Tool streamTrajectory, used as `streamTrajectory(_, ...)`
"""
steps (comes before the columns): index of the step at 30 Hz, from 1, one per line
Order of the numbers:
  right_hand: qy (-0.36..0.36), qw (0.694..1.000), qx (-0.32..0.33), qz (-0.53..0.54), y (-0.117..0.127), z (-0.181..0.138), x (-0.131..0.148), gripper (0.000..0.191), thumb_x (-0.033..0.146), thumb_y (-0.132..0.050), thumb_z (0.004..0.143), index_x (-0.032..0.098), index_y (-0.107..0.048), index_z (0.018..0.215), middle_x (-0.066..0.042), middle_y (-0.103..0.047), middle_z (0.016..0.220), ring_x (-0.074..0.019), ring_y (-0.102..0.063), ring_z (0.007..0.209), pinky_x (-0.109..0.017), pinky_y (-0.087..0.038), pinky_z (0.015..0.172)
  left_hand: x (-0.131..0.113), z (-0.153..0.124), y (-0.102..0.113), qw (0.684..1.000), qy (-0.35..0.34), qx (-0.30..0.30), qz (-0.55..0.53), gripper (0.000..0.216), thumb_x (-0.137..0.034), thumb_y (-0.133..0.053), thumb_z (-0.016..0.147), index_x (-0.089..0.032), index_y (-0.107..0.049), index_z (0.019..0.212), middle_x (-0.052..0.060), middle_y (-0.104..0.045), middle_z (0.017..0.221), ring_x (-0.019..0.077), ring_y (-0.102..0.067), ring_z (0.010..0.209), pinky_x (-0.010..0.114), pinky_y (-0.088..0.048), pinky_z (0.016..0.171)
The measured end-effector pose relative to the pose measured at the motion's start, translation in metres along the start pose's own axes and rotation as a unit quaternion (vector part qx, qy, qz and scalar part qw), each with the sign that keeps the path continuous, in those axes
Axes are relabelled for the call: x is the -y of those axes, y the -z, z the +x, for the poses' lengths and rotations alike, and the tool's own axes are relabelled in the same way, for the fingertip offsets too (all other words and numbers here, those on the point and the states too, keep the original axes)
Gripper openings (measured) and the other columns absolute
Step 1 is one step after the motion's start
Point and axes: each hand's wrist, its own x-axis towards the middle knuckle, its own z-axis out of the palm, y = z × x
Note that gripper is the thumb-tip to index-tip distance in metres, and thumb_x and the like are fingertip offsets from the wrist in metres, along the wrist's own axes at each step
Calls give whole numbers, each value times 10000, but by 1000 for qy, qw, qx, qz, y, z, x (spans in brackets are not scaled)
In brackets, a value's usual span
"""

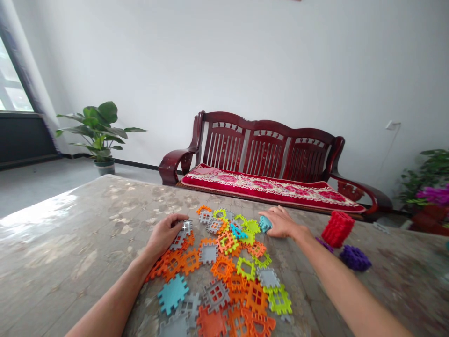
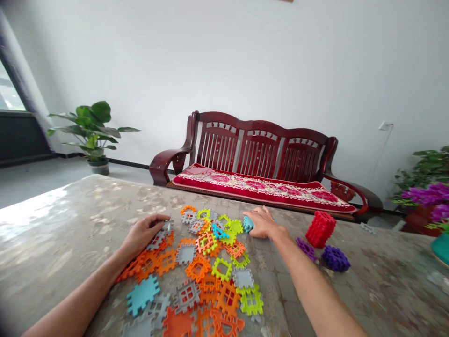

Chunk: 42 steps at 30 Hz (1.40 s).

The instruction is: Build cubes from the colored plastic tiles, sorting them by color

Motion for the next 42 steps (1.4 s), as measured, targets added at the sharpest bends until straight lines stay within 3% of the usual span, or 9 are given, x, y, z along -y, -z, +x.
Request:
streamTrajectory(8, -8, 1000, 7, -14, 1, 0, -1, 816, 246, -609, 616, 253, -436, 1413, -97, -568, 1316, -297, -414, 1250, -512, -138, 1119, 1, 1, -1, 1000, -9, -4, -7, 324, -363, -570, 679, -197, -736, 902, 9, -735, 773, 194, -642, 712, 283, -493, 670)
streamTrajectory(11, -19, 999, -40, -7, 2, -6, 3, 825, 249, -616, 613, 245, -431, 1417, -96, -532, 1369, -308, -374, 1294, -523, -152, 1120, 1, 0, -2, 1000, -12, -6, 10, 334, -335, -541, 701, -190, -731, 933, 14, -732, 783, 190, -639, 709, 283, -490, 670)
streamTrajectory(14, -9, 990, -140, 28, 2, -17, 27, 745, 233, -588, 664, 239, -459, 1398, -82, -533, 1376, -294, -382, 1294, -489, -233, 1106, -1, -1, -2, 999, -25, -15, 22, 320, -290, -518, 710, -192, -731, 928, 21, -740, 840, 189, -649, 760, 285, -493, 714)
streamTrajectory(17, 67, 976, -182, 97, 0, -32, 73, 590, 230, -576, 717, 248, -560, 1306, -59, -606, 1288, -261, -437, 1258, -435, -326, 1074, -2, -2, -2, 999, -28, -14, 19, 315, -263, -519, 704, -190, -732, 926, 17, -741, 832, 184, -651, 760, 282, -495, 722)
streamTrajectory(20, 136, 961, -175, 163, -4, -44, 124, 364, 209, -585, 753, 279, -688, 1095, -26, -690, 1125, -248, -503, 1185, -435, -363, 1042, -4, -3, -2, 1000, -22, -17, 13, 327, -257, -514, 707, -182, -730, 941, 15, -733, 805, 176, -640, 723, 276, -490, 692)
streamTrajectory(23, 140, 953, -157, 217, -7, -49, 166, 256, 213, -615, 783, 260, -713, 1015, -27, -711, 1020, -217, -556, 1060, -376, -416, 960, -6, -4, -2, 1000, -18, -19, 1, 335, -260, -512, 709, -172, -729, 949, 14, -723, 783, 168, -624, 688, 271, -479, 669)
streamTrajectory(30, 224, 945, -119, 205, 0, -43, 233, 251, 331, -674, 796, 260, -693, 1036, -7, -708, 1018, -205, -513, 1017, -346, -369, 929, -2, -3, -3, 998, 0, -23, -53, 339, -282, -539, 679, -161, -721, 938, 7, -696, 722, 152, -583, 616, 257, -455, 597)
streamTrajectory(35, 330, 929, -54, 156, 6, -35, 255, 301, 314, -660, 781, 249, -664, 1075, -16, -684, 1029, -213, -511, 1005, -349, -374, 910, -4, -2, 4, 994, 28, -22, -100, 376, -328, -578, 669, -140, -705, 969, 27, -714, 758, 158, -601, 630, 262, -463, 588)
streamTrajectory(42, 327, 941, -38, 76, 14, -37, 252, 221, 308, -621, 787, 209, -647, 982, -49, -617, 1023, -224, -519, 979, -354, -409, 860, -8, -3, 7, 990, 29, -43, -132, 387, -374, -618, 655, -131, -705, 943, 59, -743, 880, 188, -658, 758, 289, -514, 700)
